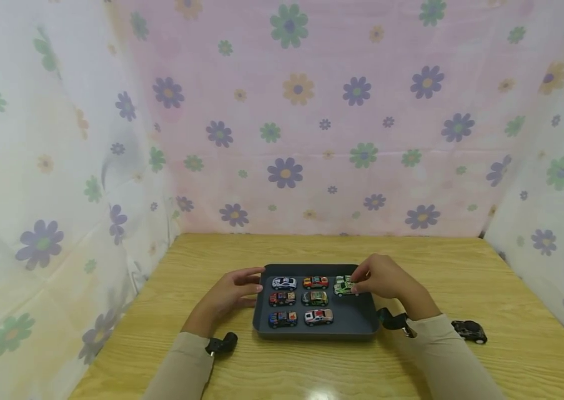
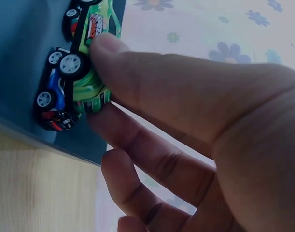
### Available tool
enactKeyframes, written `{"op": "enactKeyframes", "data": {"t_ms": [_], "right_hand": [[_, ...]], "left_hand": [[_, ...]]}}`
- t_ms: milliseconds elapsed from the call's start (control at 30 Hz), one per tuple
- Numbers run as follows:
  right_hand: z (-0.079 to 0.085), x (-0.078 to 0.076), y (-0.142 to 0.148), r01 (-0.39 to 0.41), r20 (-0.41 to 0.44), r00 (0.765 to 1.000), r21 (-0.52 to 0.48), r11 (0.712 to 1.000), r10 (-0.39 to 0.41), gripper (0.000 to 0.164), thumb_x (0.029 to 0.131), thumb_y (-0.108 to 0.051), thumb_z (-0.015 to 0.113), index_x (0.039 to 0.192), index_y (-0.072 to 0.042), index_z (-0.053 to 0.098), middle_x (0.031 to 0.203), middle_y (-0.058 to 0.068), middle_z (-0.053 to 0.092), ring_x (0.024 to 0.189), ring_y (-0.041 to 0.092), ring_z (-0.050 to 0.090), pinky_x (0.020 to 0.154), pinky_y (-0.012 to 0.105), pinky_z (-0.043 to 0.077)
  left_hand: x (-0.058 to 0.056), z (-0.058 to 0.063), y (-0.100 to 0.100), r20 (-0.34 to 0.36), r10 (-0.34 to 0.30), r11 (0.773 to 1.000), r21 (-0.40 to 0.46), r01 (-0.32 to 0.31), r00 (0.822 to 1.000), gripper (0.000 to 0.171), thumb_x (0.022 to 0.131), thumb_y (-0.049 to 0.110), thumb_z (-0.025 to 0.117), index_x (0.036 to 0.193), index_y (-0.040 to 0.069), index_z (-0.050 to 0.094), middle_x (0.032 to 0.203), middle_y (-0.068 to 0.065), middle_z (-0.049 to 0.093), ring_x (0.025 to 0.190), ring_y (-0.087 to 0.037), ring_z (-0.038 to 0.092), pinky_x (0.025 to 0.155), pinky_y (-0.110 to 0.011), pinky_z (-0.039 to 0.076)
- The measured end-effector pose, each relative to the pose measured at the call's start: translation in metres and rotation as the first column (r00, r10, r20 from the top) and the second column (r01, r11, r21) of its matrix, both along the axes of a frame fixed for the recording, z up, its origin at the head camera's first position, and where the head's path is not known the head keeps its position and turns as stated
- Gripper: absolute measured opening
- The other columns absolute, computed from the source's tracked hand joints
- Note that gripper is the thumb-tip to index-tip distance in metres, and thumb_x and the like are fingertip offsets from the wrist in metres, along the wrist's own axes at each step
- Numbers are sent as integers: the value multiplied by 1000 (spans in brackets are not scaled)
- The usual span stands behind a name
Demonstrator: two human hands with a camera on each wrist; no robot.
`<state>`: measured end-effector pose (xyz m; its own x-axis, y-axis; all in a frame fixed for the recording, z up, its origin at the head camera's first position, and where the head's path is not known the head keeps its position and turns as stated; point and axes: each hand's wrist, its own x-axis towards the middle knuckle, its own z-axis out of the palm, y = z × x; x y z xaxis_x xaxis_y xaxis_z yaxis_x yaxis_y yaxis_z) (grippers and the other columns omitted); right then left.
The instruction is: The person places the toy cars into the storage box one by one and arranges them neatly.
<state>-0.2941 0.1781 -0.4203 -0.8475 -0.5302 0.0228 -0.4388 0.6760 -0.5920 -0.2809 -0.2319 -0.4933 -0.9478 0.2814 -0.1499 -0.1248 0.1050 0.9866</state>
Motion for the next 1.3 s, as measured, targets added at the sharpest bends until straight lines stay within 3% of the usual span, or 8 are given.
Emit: {"op": "enactKeyframes", "data": {"t_ms": [267,1300], "right_hand": [[-6,-2,-4,42,4,999,58,997,-42,11,87,-14,84,98,-14,84,94,-3,77,80,8,68,71,33,60],[-7,1,-8,58,5,998,138,989,-60,10,80,-12,90,87,-14,83,84,-6,76,76,8,67,72,34,60]], "left_hand": [[-2,-2,-1,-11,-9,1000,-5,9,1000,60,96,17,75,152,20,54,154,-20,49,122,-29,66,94,-45,62],[-1,2,1,4,-2,1000,3,2,1000,58,97,13,74,152,20,54,155,-20,49,122,-29,66,94,-44,62]]}}
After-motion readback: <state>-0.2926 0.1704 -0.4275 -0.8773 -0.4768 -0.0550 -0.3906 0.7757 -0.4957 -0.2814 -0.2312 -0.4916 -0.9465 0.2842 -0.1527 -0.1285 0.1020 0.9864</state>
